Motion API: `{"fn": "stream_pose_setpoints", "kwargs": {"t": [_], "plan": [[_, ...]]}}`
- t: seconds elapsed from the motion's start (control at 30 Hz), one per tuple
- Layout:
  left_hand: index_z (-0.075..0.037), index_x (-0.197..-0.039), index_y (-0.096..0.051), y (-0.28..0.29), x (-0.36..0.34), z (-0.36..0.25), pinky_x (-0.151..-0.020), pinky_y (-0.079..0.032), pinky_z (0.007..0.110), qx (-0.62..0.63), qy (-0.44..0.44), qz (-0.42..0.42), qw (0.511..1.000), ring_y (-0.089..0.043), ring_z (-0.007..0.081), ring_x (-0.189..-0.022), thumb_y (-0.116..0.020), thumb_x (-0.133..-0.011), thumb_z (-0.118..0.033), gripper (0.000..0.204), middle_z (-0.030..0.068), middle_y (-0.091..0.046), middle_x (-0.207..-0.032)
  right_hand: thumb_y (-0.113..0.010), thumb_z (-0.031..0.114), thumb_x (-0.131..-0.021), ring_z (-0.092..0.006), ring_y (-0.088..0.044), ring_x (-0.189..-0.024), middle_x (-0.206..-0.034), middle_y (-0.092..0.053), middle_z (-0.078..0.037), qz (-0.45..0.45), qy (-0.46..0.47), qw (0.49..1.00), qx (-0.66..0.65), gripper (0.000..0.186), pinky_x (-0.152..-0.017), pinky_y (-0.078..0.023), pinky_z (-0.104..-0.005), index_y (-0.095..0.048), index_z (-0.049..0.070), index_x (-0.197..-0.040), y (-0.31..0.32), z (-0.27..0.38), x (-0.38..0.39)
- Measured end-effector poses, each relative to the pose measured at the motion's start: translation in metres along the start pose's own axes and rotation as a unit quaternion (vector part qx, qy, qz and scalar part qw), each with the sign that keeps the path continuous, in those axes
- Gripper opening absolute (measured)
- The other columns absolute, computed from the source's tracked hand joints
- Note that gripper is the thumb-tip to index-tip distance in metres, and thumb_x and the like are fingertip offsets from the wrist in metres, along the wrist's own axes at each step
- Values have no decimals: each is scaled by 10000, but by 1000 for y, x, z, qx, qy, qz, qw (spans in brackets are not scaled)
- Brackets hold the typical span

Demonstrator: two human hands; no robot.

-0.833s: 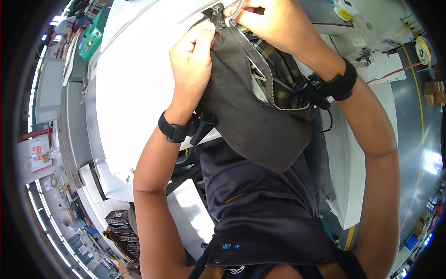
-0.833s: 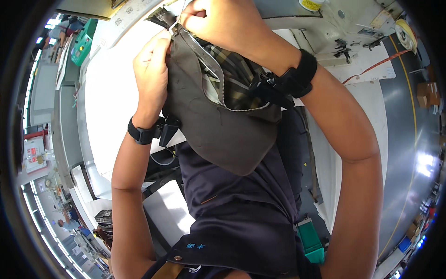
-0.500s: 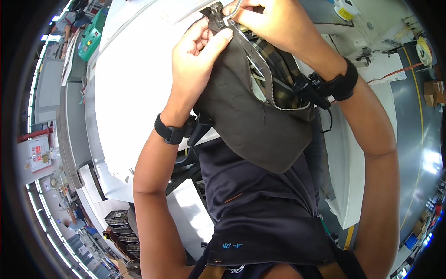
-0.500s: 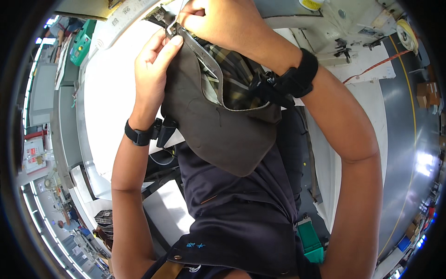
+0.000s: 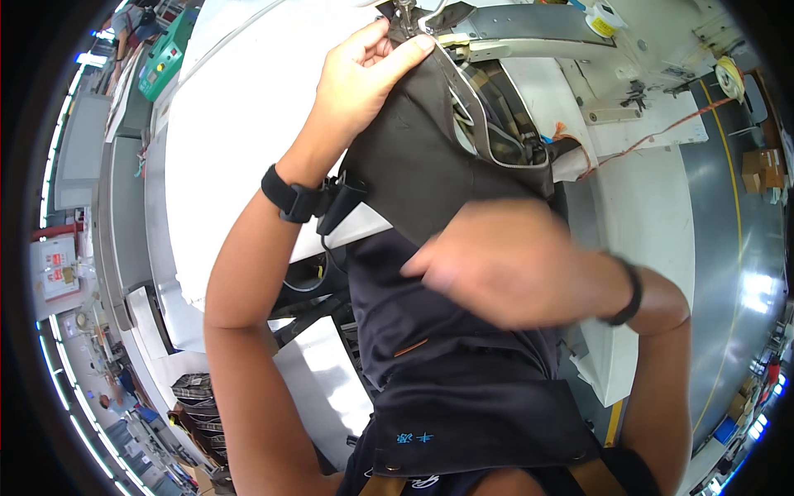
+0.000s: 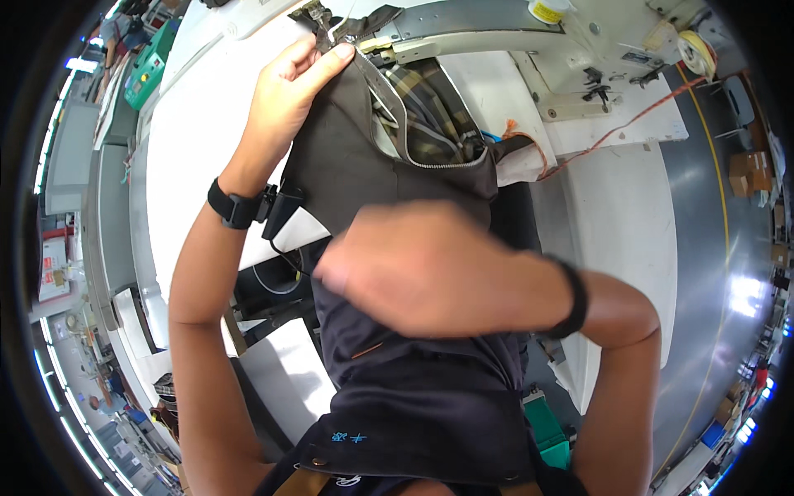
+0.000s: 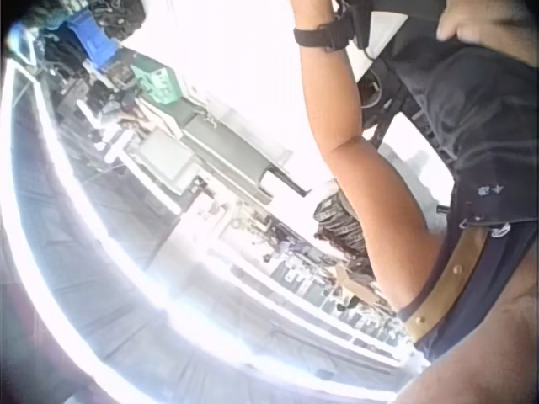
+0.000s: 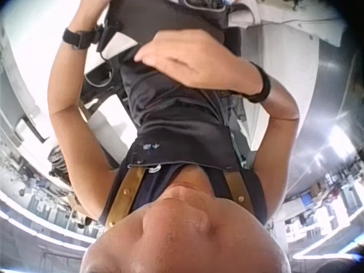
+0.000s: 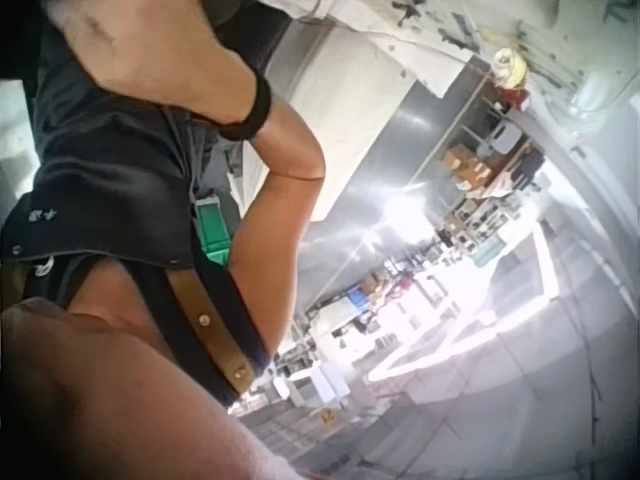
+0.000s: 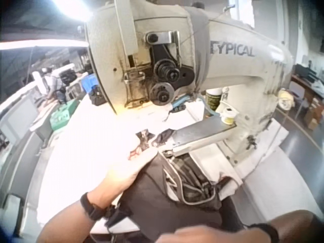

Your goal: The person is sewing a zipper and lining into a bag using an industrial sewing machine.

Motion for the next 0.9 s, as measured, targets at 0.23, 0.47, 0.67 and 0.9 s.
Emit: {"fn": "stream_pose_setpoints", "kwargs": {"t": [0.23, 0.47, 0.67, 0.9], "plan": [[-81, -821, -586, -3, -2, 0, -586, -331, 187, 38, -32, -10, 999, -412, -6, -658, -818, -951, -251, 316, -97, -490, -723, -470, 79, -985, -289, -720, -1051, -1189, -691, -214, 250, -147, 763, -577, 320, -886, -584, -390, -611, -69, -1231, -204, 92, -3], [-83, -838, -592, -4, -2, 2, -586, -318, 182, 43, -27, -12, 999, -394, -9, -656, -796, -973, -230, 286, -100, -488, -735, -394, 71, -975, -235, -708, -992, -1172, -649, -151, 237, -353, 492, -760, 384, -835, -594, -360, -531, -33, -1318, -242, 133, -15], [-70, -868, -606, -5, -4, 3, -605, -346, 172, 35, -34, 2, 999, -422, -11, -675, -791, -977, -220, 262, -93, -509, -756, -381, 94, -983, -226, -715, -918, -1122, -645, -133, 284, -399, 503, -712, 387, -788, -589, -352, -533, -35, -1315, -251, 150, -6], [-32, -963, -635, -5, -1, 6, -622, -366, 159, 50, -33, -4, 998, -460, -14, -694, -789, -978, -211, 236, -88, -528, -775, -379, 121, -994, -216, -688, -833, -1080, -639, -114, 277, -368, 507, -729, 408, -740, -579, -360, -518, -19, -1350, -258, 148, -19]]}}
Point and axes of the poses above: each hand's wrist, its own x-axis away from the middle knuckle, its own y-axis out of the back of the hand, z = x × y, the point moved 10 cm from there along -x, towards the middle knuckle
